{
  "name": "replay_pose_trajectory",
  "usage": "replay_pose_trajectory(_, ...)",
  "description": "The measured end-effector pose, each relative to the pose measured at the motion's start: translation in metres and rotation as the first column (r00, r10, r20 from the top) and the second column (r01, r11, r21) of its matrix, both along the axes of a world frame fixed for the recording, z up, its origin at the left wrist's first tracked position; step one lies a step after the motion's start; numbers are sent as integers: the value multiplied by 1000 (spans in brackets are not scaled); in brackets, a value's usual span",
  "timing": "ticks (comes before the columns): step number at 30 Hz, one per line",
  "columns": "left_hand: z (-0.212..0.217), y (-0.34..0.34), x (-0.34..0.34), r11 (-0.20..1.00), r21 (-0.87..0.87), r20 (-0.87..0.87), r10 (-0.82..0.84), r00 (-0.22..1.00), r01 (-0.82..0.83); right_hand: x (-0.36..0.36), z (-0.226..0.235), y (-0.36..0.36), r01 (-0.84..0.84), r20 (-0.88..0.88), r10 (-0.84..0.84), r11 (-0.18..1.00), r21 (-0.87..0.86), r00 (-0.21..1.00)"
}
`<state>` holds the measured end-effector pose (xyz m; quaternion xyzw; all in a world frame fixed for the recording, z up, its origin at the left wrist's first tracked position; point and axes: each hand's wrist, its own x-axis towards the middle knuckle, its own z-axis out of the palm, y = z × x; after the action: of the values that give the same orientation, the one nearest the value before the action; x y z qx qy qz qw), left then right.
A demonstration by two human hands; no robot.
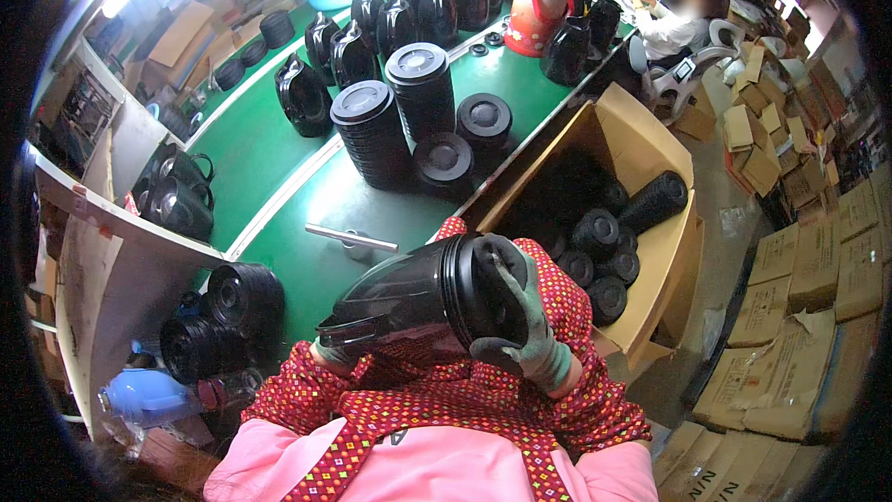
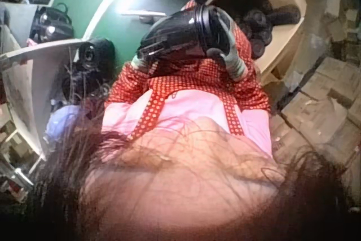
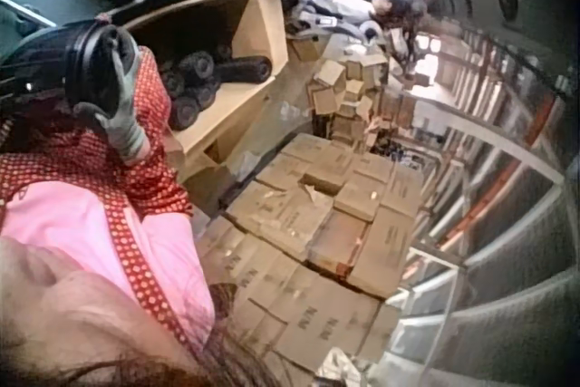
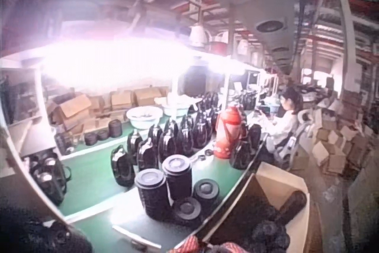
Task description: The person assembles black kettles by inserting a metal rod into the base and securing a lid. The person handles kettles, rods, and lids one at a time, placing finished units on a green table.
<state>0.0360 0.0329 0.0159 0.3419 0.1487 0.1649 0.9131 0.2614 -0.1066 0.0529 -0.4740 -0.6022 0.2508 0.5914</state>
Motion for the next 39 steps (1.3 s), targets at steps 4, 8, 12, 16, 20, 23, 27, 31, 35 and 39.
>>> replay_pose_trajectory(4,9,-1,-22,822,523,-131,341,931,-227,-3,6,-9,-4,-290,-46,986,-167,956)
replay_pose_trajectory(8,54,30,-34,-443,894,270,404,874,-72,21,24,-4,-288,-551,-91,776,-561,829)
replay_pose_trajectory(12,66,24,-22,-105,990,132,533,836,-90,48,16,-19,-393,-447,167,786,-478,879)
replay_pose_trajectory(16,30,22,-21,668,742,-174,261,950,-47,22,12,-26,-71,-172,52,992,-105,984)
replay_pose_trajectory(20,57,22,-16,71,983,123,431,894,-170,4,33,-13,-153,-595,-144,894,-420,791)
replay_pose_trajectory(23,83,27,-20,-395,906,263,243,934,-152,28,-2,-4,-551,-892,-275,710,-440,357)
replay_pose_trajectory(27,49,25,-19,677,729,-224,377,899,-102,15,-3,-10,-216,-744,24,963,-162,667)
replay_pose_trajectory(31,47,14,-5,698,697,-172,381,908,-161,-12,-3,-24,28,-477,-7,999,37,879)
replay_pose_trajectory(35,87,27,-6,-519,848,193,116,974,-107,19,-12,-11,-431,-837,-378,728,-533,396)
replay_pose_trajectory(39,46,37,-12,482,875,-244,378,893,35,2,10,-26,-195,-730,-52,949,-250,682)
